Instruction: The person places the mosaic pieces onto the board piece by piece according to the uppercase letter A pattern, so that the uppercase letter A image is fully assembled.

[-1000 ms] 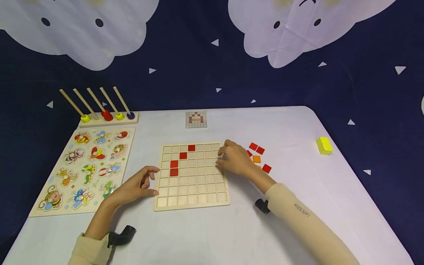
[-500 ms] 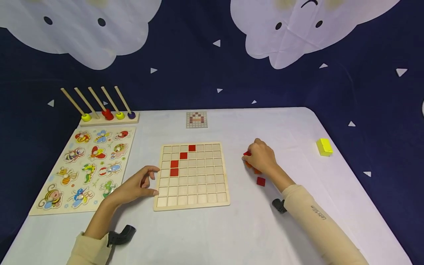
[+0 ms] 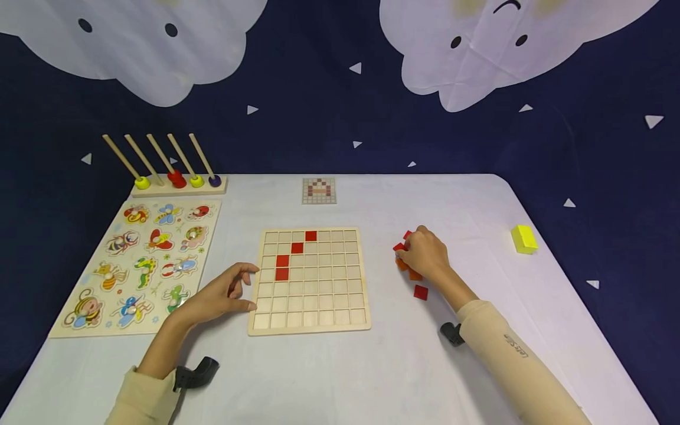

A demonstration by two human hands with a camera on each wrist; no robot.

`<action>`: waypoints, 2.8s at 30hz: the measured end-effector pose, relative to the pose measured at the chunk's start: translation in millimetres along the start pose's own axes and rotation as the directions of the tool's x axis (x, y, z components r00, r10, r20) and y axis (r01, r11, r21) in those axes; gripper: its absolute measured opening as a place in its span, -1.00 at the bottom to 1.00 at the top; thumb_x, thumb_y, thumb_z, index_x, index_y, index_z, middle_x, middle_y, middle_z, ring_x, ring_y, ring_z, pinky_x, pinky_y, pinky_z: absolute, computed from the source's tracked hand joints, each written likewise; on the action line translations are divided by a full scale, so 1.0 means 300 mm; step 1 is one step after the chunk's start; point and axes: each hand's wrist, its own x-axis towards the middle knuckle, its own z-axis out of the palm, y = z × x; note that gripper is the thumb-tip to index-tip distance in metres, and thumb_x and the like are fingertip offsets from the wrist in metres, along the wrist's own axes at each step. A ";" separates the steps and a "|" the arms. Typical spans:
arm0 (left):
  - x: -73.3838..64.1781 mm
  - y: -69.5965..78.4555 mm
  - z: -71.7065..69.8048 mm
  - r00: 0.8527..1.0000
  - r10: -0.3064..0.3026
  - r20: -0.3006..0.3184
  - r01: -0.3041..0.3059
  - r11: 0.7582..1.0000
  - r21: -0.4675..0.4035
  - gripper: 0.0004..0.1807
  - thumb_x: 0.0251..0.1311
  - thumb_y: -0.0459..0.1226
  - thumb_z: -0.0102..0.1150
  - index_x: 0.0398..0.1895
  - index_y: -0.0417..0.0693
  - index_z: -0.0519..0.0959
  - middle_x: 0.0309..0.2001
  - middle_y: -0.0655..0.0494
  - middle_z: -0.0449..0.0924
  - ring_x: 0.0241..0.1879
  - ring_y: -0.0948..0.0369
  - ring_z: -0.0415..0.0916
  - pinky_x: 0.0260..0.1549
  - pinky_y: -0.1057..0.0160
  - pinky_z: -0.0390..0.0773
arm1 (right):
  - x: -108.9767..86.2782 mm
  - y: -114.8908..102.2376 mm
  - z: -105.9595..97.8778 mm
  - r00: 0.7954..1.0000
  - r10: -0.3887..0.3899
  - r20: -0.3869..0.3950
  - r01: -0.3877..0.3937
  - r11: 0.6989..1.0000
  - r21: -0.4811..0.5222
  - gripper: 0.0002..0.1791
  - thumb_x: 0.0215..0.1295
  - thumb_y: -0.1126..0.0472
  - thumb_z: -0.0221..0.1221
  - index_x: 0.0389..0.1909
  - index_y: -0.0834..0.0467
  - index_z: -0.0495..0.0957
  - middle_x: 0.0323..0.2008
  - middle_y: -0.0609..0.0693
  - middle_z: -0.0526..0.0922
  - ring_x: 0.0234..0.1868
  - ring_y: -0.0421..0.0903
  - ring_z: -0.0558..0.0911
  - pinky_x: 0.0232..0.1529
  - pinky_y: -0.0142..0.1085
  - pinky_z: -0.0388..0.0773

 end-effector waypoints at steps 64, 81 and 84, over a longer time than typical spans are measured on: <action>0.006 0.017 0.006 0.999 -0.038 -0.003 0.038 0.999 0.013 -0.23 0.01 -0.36 0.48 0.30 -0.26 0.29 -0.12 -0.07 0.32 -0.42 0.25 0.21 -0.41 0.33 0.29 | -0.049 -0.602 0.193 0.821 -0.556 0.128 0.538 0.829 0.153 -0.70 0.19 -0.01 0.39 -0.24 0.14 0.67 -0.29 -0.08 0.47 -0.34 -0.22 0.47 -0.33 -0.38 0.48; -0.001 0.017 0.001 1.000 -0.026 0.000 0.026 1.000 0.000 -0.22 -0.01 -0.37 0.47 0.29 -0.29 0.28 -0.12 -0.08 0.28 -0.41 0.26 0.20 -0.42 0.35 0.29 | 0.049 -0.169 -0.005 0.958 -0.286 -0.029 0.287 0.957 0.033 -0.62 0.17 0.11 0.40 -0.08 0.27 0.68 -0.20 0.14 0.56 -0.22 0.01 0.59 -0.28 -0.11 0.56; 0.000 0.018 0.003 1.000 -0.025 0.000 0.025 1.000 -0.002 -0.22 -0.01 -0.38 0.47 0.29 -0.29 0.28 -0.12 -0.08 0.28 -0.41 0.26 0.20 -0.42 0.34 0.29 | 0.069 -0.069 -0.033 0.981 -0.196 -0.010 0.196 0.980 0.029 -0.61 0.18 0.13 0.38 -0.06 0.30 0.66 -0.19 0.18 0.53 -0.26 0.04 0.54 -0.29 -0.09 0.52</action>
